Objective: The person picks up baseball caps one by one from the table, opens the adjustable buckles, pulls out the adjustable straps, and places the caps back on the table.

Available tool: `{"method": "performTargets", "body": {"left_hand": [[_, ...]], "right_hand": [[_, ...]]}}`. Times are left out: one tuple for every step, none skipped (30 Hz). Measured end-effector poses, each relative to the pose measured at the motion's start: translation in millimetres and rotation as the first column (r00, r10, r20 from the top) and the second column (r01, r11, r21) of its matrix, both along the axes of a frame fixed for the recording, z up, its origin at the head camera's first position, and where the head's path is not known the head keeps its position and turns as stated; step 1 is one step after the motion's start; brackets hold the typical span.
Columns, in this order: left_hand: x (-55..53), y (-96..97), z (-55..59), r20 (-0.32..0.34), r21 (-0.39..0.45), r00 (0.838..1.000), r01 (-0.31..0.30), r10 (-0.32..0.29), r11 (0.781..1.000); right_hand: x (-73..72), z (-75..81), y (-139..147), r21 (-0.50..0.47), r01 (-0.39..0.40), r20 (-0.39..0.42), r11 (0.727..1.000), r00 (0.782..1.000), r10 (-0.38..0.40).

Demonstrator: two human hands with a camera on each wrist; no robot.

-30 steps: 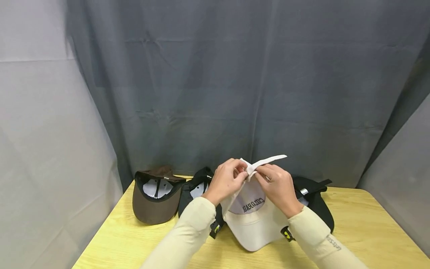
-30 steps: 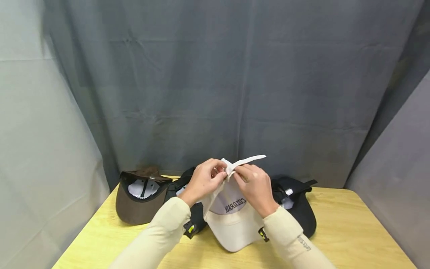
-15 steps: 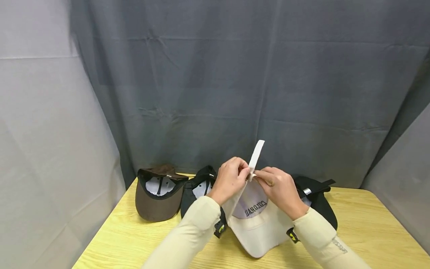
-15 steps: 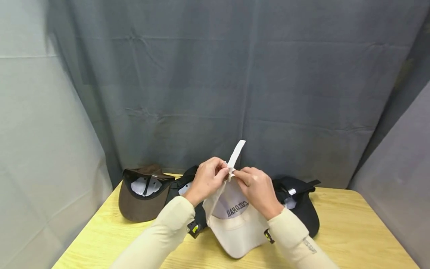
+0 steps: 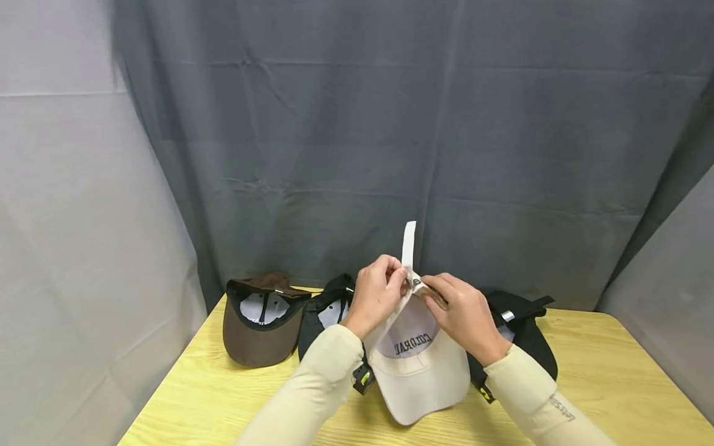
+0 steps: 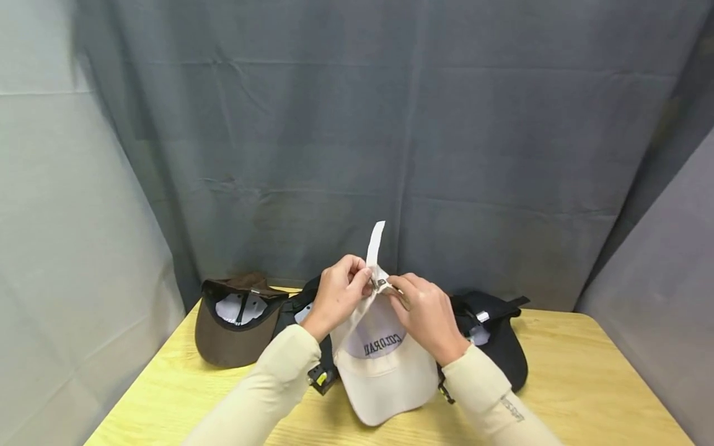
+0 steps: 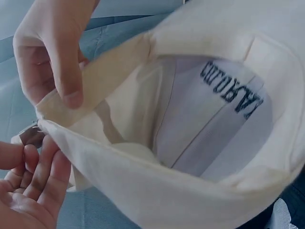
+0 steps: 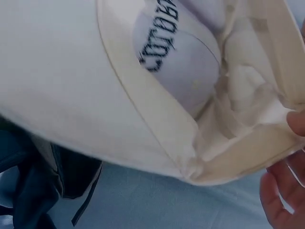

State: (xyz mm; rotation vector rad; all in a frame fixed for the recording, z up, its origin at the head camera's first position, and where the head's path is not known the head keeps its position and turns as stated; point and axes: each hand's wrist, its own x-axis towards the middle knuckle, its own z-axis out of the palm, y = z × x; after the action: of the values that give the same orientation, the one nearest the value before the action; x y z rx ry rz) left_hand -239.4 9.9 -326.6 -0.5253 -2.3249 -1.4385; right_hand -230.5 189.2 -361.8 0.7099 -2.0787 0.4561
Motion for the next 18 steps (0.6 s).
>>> {"method": "performTargets", "body": {"left_hand": [[0.6, -0.1, 0.6, 0.007, 0.012, 1.000, 0.010, -0.010, 1.000], [1.0, -0.2, 1.2, 0.011, 0.024, 1.000, 0.018, -0.018, 1.000], [1.4, -0.3, 1.6, 0.013, 0.034, 1.000, 0.024, -0.025, 0.999], [2.1, -0.1, 1.8, 0.014, 0.040, 1.000, 0.027, -0.027, 0.999], [2.6, 0.0, 1.7, 0.015, 0.045, 0.999, 0.028, -0.029, 0.999], [3.1, 0.2, 1.6, 0.015, 0.046, 0.999, 0.029, -0.030, 0.999], [3.8, 0.4, 1.3, 0.013, 0.048, 0.999, 0.029, -0.030, 0.998], [4.4, 0.6, 0.8, 0.009, 0.047, 0.999, 0.030, -0.031, 0.998], [5.1, 0.8, 0.2, 0.005, 0.044, 0.999, 0.031, -0.032, 0.999], [5.9, 1.1, -0.5, 0.002, 0.037, 0.999, 0.031, -0.032, 0.999], [6.8, 1.3, -1.1, 0.001, 0.034, 0.999, 0.037, -0.037, 0.999], [7.6, 1.8, -1.7, -0.003, 0.032, 0.999, 0.046, -0.046, 0.998], [8.7, 2.3, -2.4, -0.009, 0.031, 0.998, 0.057, -0.056, 0.998], [9.8, 2.9, -2.7, -0.017, 0.034, 0.997, 0.073, -0.072, 0.997], [11.0, 3.5, -3.0, -0.023, 0.040, 0.996, 0.091, -0.090, 0.995], [12.0, 4.2, -3.5, -0.030, 0.046, 0.994, 0.109, -0.108, 0.993], [13.0, 4.8, -3.9, -0.039, 0.052, 0.991, 0.127, -0.125, 0.991], [14.0, 5.5, -4.3, -0.051, 0.052, 0.990, 0.137, -0.134, 0.989]], "right_hand": [[-0.2, 0.1, -1.3, -0.007, 0.002, -0.003, 1.000, 1.000, -0.002], [-0.7, 0.2, -2.8, -0.007, 0.000, -0.014, 1.000, 1.000, 0.000], [-1.3, 0.2, -4.4, -0.002, -0.004, -0.028, 1.000, 1.000, 0.004], [-1.9, 0.5, -5.6, 0.007, -0.006, -0.045, 1.000, 0.999, 0.006], [-2.4, 0.7, -6.6, 0.018, -0.009, -0.063, 1.000, 0.998, 0.010], [-2.9, 1.0, -7.7, 0.030, -0.011, -0.082, 1.000, 0.997, 0.013], [-3.2, 1.5, -8.4, 0.040, -0.013, -0.101, 0.999, 0.995, 0.017], [-3.6, 1.8, -8.9, 0.052, -0.012, -0.121, 0.999, 0.993, 0.018], [-3.7, 2.1, -9.0, 0.058, -0.009, -0.135, 0.998, 0.991, 0.016], [-3.5, 2.5, -8.9, 0.059, -0.007, -0.145, 0.998, 0.989, 0.016], [-3.3, 2.6, -8.3, 0.058, -0.005, -0.151, 0.998, 0.988, 0.013], [-3.2, 2.5, -7.5, 0.055, -0.002, -0.157, 0.999, 0.988, 0.011], [-3.2, 2.4, -6.5, 0.051, -0.001, -0.160, 0.999, 0.987, 0.009], [-3.3, 2.1, -5.4, 0.048, 0.004, -0.164, 0.999, 0.986, 0.004], [-3.6, 2.1, -4.4, 0.042, 0.004, -0.167, 0.999, 0.986, 0.003], [-4.0, 2.0, -3.5, 0.037, 0.007, -0.168, 0.999, 0.986, 0.000], [-4.6, 2.0, -2.9, 0.030, 0.007, -0.166, 1.000, 0.986, -0.002], [-5.0, 1.9, -2.5, 0.025, 0.008, -0.167, 1.000, 0.986, -0.004]]}}
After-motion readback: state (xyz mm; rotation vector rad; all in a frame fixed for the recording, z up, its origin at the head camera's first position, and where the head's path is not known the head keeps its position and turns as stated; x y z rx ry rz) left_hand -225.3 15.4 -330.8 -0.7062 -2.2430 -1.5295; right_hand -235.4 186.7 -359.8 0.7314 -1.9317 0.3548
